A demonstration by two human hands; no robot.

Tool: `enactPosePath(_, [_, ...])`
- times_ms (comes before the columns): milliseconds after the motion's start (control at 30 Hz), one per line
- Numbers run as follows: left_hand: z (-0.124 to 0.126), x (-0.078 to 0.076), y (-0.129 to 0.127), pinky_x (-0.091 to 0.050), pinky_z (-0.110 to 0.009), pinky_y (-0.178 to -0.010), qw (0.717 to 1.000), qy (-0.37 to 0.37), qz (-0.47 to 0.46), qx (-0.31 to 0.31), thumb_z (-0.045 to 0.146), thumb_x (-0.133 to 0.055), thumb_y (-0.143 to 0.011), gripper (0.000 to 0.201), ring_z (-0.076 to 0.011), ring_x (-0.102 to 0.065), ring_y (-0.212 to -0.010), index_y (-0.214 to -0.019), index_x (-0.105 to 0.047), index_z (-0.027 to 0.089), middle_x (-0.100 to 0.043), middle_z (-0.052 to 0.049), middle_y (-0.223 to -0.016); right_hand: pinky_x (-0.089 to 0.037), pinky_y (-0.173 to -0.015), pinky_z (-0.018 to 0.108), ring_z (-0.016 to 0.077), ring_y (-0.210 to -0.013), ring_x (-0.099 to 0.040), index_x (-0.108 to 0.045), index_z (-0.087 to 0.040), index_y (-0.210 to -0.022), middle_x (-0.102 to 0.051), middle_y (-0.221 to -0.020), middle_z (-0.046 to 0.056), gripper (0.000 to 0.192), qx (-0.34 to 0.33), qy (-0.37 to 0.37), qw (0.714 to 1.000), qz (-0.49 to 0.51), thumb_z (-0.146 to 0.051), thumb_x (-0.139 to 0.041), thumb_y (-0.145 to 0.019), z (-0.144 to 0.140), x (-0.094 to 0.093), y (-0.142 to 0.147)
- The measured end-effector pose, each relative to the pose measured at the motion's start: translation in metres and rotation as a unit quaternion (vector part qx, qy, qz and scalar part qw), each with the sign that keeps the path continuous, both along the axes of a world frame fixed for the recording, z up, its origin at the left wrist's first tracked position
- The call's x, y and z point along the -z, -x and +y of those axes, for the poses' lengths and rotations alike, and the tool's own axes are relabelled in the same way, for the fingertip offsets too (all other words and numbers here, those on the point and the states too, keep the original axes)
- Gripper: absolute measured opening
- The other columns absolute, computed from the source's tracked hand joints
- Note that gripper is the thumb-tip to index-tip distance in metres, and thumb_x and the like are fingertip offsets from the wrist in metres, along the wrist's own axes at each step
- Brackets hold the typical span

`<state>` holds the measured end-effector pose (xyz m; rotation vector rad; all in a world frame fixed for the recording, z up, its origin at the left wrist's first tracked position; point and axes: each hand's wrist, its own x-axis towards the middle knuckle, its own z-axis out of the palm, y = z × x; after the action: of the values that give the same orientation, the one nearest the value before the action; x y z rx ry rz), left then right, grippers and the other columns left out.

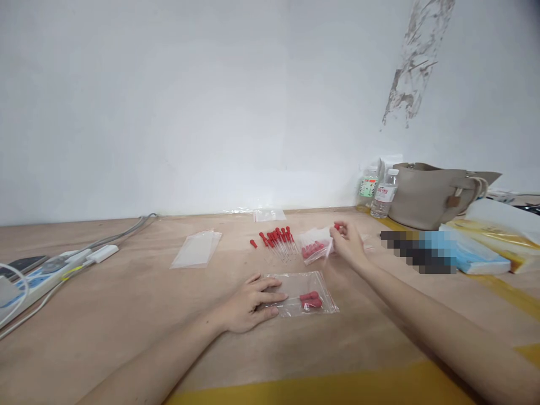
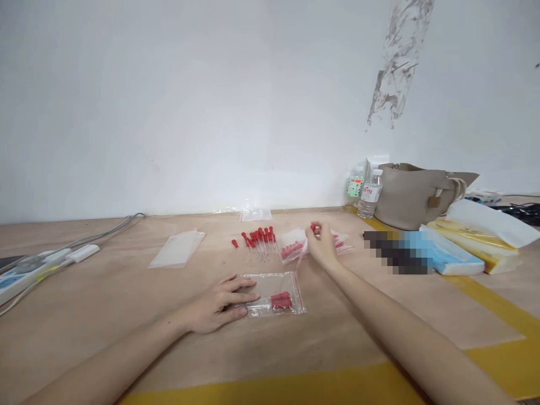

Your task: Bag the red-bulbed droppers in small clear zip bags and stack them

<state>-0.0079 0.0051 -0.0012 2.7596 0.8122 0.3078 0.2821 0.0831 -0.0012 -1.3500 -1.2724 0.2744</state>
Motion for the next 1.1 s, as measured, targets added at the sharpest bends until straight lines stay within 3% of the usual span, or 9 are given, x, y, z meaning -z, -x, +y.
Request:
enactPosePath(133, [0.000, 0.000, 0.000, -0.017, -0.044, -0.102, 1.000, -0.003, -0.005, 0.003, 0.037, -0.040, -0.088, 0.035, -0.0211, -0.034, -0.120, -0.122, -0.044, 0.031, -0.037, -0.004, -0.133, -0.041, -0.047, 0.025, 0.0132, -0.054, -0.050, -0.044, -0.020, -0.094, -0.052, -0.070, 0.001, 0.037, -0.040, 0.002, 0.996, 0.075, -0.048, -0.051, -0.071, -0.040, 0.026, -0.014])
enactPosePath(267, [0.000, 0.001, 0.000, -0.017, -0.045, -0.102, 1.000, -0.010, -0.008, 0.005, 0.037, -0.039, -0.088, 0.035, -0.0213, -0.035, -0.120, -0.123, -0.044, 0.031, -0.037, -0.004, -0.133, -0.039, -0.039, 0.025, 0.0120, -0.045, -0.046, -0.039, -0.023, -0.090, -0.048, -0.059, -0.004, 0.039, -0.077, 0.046, 0.979, 0.184, -0.053, -0.053, -0.068, -0.052, 0.034, -0.005])
enactPosePath(433, [-0.001, 0.000, 0.000, -0.017, -0.046, -0.102, 1.000, -0.010, 0.005, -0.002, 0.038, -0.037, -0.089, 0.035, -0.0208, -0.033, -0.122, -0.123, -0.043, 0.031, -0.036, -0.004, -0.133, -0.047, -0.045, 0.028, 0.0125, -0.048, -0.052, -0.036, -0.024, -0.085, -0.051, -0.060, -0.004, 0.040, -0.100, 0.064, 0.951, 0.285, -0.046, -0.062, -0.063, -0.056, 0.030, 0.006])
enactPosePath(533, [-0.002, 0.000, -0.001, -0.016, -0.045, -0.103, 1.000, -0.013, 0.000, -0.008, 0.039, -0.038, -0.089, 0.039, -0.0208, -0.033, -0.122, -0.127, -0.037, 0.030, -0.036, -0.004, -0.133, -0.051, -0.059, 0.033, 0.0154, -0.059, -0.060, -0.040, -0.022, -0.076, -0.057, -0.068, 0.000, 0.038, -0.192, 0.140, 0.917, 0.320, -0.040, -0.068, -0.059, -0.064, 0.027, 0.005])
enactPosePath(667, [-0.002, 0.001, -0.001, -0.017, -0.044, -0.104, 1.000, -0.009, -0.016, -0.010, 0.039, -0.039, -0.088, 0.046, -0.0210, -0.033, -0.121, -0.131, -0.029, 0.028, -0.036, -0.003, -0.133, -0.048, -0.057, 0.028, 0.0127, -0.058, -0.058, -0.048, -0.018, -0.071, -0.060, -0.064, 0.000, 0.036, -0.316, 0.235, 0.895, 0.208, -0.036, -0.074, -0.053, -0.070, 0.021, -0.006])
enactPosePath(800, [-0.002, 0.001, -0.001, -0.017, -0.043, -0.104, 1.000, -0.010, -0.010, -0.011, 0.039, -0.039, -0.088, 0.046, -0.0209, -0.032, -0.122, -0.131, -0.029, 0.028, -0.036, -0.003, -0.133, -0.043, -0.052, 0.024, 0.0098, -0.053, -0.053, -0.055, -0.015, -0.069, -0.060, -0.060, -0.001, 0.033, -0.323, 0.220, 0.918, 0.070, -0.037, -0.073, -0.052, -0.065, 0.025, -0.008])
enactPosePath(933, [-0.003, 0.001, -0.002, -0.014, -0.043, -0.105, 1.000, -0.015, -0.005, -0.011, 0.038, -0.038, -0.089, 0.045, -0.0204, -0.031, -0.123, -0.132, -0.028, 0.028, -0.036, -0.003, -0.134, -0.043, -0.056, 0.025, 0.0124, -0.057, -0.055, -0.062, -0.014, -0.072, -0.062, -0.063, 0.001, 0.029, -0.319, 0.177, 0.931, 0.011, -0.038, -0.069, -0.058, -0.064, 0.032, 0.008])
enactPosePath(1000, [-0.003, 0.001, -0.002, -0.014, -0.043, -0.105, 1.000, -0.014, -0.002, -0.013, 0.039, -0.037, -0.089, 0.045, -0.0202, -0.030, -0.123, -0.132, -0.028, 0.027, -0.035, -0.003, -0.134, -0.045, -0.061, 0.027, 0.0151, -0.064, -0.059, -0.064, -0.014, -0.075, -0.065, -0.069, 0.003, 0.030, -0.358, 0.185, 0.915, 0.023, -0.041, -0.064, -0.063, -0.067, 0.031, 0.017])
enactPosePath(1100, [-0.002, 0.001, -0.002, -0.015, -0.044, -0.105, 1.000, -0.012, 0.000, -0.013, 0.038, -0.037, -0.089, 0.045, -0.0199, -0.030, -0.123, -0.132, -0.029, 0.028, -0.035, -0.003, -0.134, -0.046, -0.069, 0.029, 0.0166, -0.075, -0.060, -0.065, -0.014, -0.081, -0.066, -0.079, 0.005, 0.032, -0.446, 0.209, 0.869, 0.036, -0.043, -0.058, -0.069, -0.074, 0.024, 0.021])
